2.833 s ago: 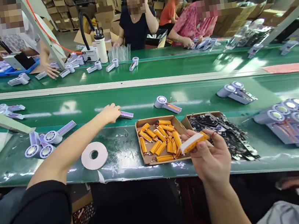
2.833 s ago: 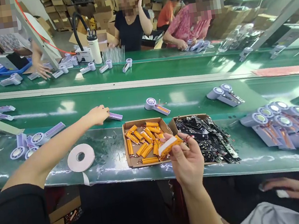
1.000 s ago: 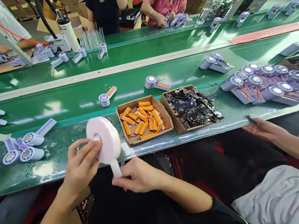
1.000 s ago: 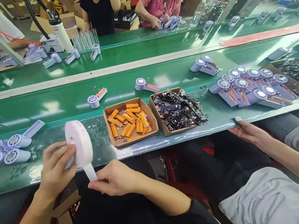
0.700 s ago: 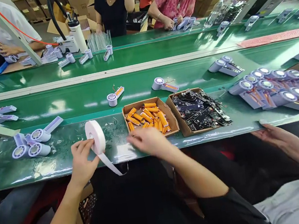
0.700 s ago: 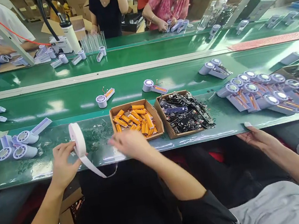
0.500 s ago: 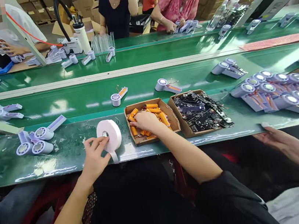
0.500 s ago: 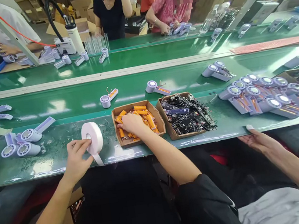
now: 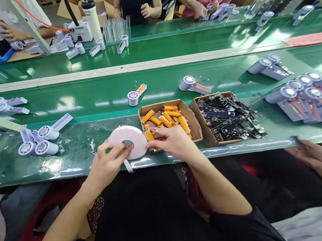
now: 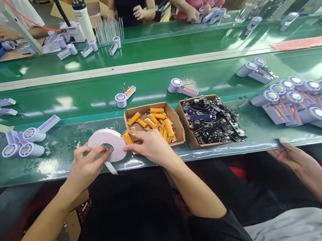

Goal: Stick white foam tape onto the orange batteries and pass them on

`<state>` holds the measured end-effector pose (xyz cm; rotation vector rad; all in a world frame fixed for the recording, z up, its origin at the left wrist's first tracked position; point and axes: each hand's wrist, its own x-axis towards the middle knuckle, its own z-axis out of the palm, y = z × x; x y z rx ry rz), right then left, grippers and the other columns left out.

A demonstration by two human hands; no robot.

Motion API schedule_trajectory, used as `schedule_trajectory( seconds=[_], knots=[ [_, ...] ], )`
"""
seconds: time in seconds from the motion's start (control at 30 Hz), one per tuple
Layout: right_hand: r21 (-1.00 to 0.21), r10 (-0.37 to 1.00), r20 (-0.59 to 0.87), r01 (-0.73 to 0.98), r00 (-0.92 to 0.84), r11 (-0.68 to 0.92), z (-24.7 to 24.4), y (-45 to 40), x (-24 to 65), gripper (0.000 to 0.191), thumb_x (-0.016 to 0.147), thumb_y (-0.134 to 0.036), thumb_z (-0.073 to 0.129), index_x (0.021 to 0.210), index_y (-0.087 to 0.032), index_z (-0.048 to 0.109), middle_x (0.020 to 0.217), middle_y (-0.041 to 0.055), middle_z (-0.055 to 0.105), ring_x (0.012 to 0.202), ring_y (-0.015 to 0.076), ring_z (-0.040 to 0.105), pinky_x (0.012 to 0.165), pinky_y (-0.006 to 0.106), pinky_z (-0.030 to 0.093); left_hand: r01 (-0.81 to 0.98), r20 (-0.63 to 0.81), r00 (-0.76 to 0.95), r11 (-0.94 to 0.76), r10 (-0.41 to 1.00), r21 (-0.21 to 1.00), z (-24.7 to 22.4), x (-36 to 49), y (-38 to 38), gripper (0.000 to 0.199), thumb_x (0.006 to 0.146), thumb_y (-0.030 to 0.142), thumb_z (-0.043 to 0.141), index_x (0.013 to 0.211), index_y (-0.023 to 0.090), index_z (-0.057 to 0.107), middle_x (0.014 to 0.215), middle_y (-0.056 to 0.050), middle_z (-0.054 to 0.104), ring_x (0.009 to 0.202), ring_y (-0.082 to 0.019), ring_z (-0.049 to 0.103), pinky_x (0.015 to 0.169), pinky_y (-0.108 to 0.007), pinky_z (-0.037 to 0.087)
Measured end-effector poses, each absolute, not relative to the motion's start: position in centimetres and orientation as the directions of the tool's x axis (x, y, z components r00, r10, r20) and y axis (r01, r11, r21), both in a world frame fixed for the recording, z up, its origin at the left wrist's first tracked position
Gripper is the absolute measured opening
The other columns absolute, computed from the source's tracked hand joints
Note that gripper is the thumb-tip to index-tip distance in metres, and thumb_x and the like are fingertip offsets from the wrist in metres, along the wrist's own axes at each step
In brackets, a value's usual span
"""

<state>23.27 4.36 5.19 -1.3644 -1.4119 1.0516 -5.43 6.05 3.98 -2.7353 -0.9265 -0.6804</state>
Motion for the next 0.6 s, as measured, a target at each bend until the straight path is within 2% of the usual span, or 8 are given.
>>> schedule_trajectory(
  seconds=[0.07, 0.17, 0.23, 0.3, 0.37, 0.47, 0.53, 0.6],
  knots=[
    [-0.99, 0.997, -0.017, 0.142, -0.073, -0.006, 4.6, 4.6, 23.3, 0.051, 0.069, -0.04, 0.098, 0.114, -0.021, 0.082, 0.102, 0.0044, 0.084, 0.097, 0.03, 0.081, 0.094, 0.045, 0.067, 0.616, 0.468, 0.703, -0.788, 0.536, -0.022, 4.7, -5.3, 6.0, 0.048, 0.097, 0.005, 0.065, 0.133, 0.035, 0.076, 0.12, -0.001, 0.078, 0.106, -0.027, 0.05, 0.099, -0.039, 0.049],
    [-0.988, 0.997, -0.042, -0.148, -0.065, -0.051, 3.6, 4.6, 22.5, 0.063, 0.065, -0.038, 0.1, 0.121, -0.021, 0.076, 0.105, 0.0061, 0.084, 0.097, 0.0288, 0.081, 0.087, 0.043, 0.07, 0.605, 0.468, 0.723, -0.793, 0.508, -0.073, 5.9, -4.8, 5.9, 0.05, 0.096, 0.007, 0.067, 0.137, 0.034, 0.073, 0.12, -0.002, 0.078, 0.103, -0.026, 0.05, 0.102, -0.04, 0.05],
    [-0.932, 0.992, -0.02, -0.362, 0.125, 0.027, 2.6, 4.0, 20.5, 0.065, 0.063, -0.04, 0.102, 0.119, -0.022, 0.073, 0.102, 0.0058, 0.084, 0.095, 0.0277, 0.081, 0.086, 0.043, 0.07, 0.613, 0.504, 0.715, -0.781, 0.484, -0.12, 6.2, -4.2, 5.8, 0.048, 0.094, 0.008, 0.071, 0.137, 0.03, 0.072, 0.115, -0.004, 0.078, 0.101, -0.026, 0.049, 0.099, -0.041, 0.05],
    [-0.841, 0.922, -0.028, -0.507, 0.385, 0.186, 1.7, 3.0, 17.6, 0.066, 0.064, -0.045, 0.101, 0.119, -0.024, 0.071, 0.105, 0.0055, 0.084, 0.1, 0.0269, 0.081, 0.093, 0.045, 0.068, 0.65, 0.55, 0.669, -0.752, 0.5, -0.107, 6.1, -3.2, 5.5, 0.043, 0.093, 0.011, 0.075, 0.134, 0.025, 0.072, 0.107, -0.007, 0.077, 0.1, -0.026, 0.05, 0.091, -0.04, 0.05],
    [-0.785, 0.834, -0.057, -0.54, 0.549, 0.302, 1.3, 2.2, 15.1, 0.063, 0.067, -0.049, 0.099, 0.119, -0.025, 0.071, 0.107, 0.0058, 0.083, 0.105, 0.0272, 0.08, 0.1, 0.048, 0.066, 0.678, 0.585, 0.606, -0.735, 0.539, -0.026, 5.5, -2.1, 4.6, 0.035, 0.093, 0.017, 0.078, 0.127, 0.021, 0.074, 0.099, -0.009, 0.074, 0.097, -0.026, 0.051, 0.086, -0.04, 0.049],
    [-0.802, 0.832, -0.023, -0.508, 0.554, 0.316, 2.8, 2.3, 15.4, 0.05, 0.067, -0.045, 0.099, 0.105, -0.024, 0.074, 0.099, 0.0047, 0.083, 0.098, 0.0277, 0.081, 0.093, 0.048, 0.068, 0.651, 0.606, 0.527, -0.741, 0.596, 0.163, 4.5, -1.1, 1.6, 0.027, 0.093, 0.025, 0.078, 0.117, 0.015, 0.074, 0.091, -0.01, 0.066, 0.089, -0.024, 0.054, 0.082, -0.04, 0.049],
    [-0.808, 0.82, 0.079, -0.446, 0.567, 0.386, 5.1, 3.3, 18.8, 0.043, 0.064, -0.041, 0.101, 0.095, -0.025, 0.076, 0.094, 0.0001, 0.081, 0.09, 0.0218, 0.081, 0.081, 0.037, 0.07, 0.563, 0.542, 0.581, -0.781, 0.607, 0.27, 3.9, -1.4, -0.8, 0.025, 0.093, 0.023, 0.075, 0.117, 0.015, 0.073, 0.089, -0.008, 0.065, 0.085, -0.022, 0.055, 0.08, -0.038, 0.05],
    [-0.728, 0.652, 0.24, -0.311, 0.719, 0.611, 7.3, 4.7, 23.2, 0.041, 0.059, -0.046, 0.102, 0.09, -0.031, 0.08, 0.093, -0.0078, 0.08, 0.085, 0.01, 0.077, 0.065, 0.016, 0.062, 0.531, 0.414, 0.669, -0.787, 0.617, 0.315, 3.2, -2.6, -1.8, 0.031, 0.091, 0.019, 0.075, 0.122, 0.016, 0.073, 0.094, -0.008, 0.068, 0.088, -0.022, 0.058, 0.083, -0.038, 0.052]
  ],
)
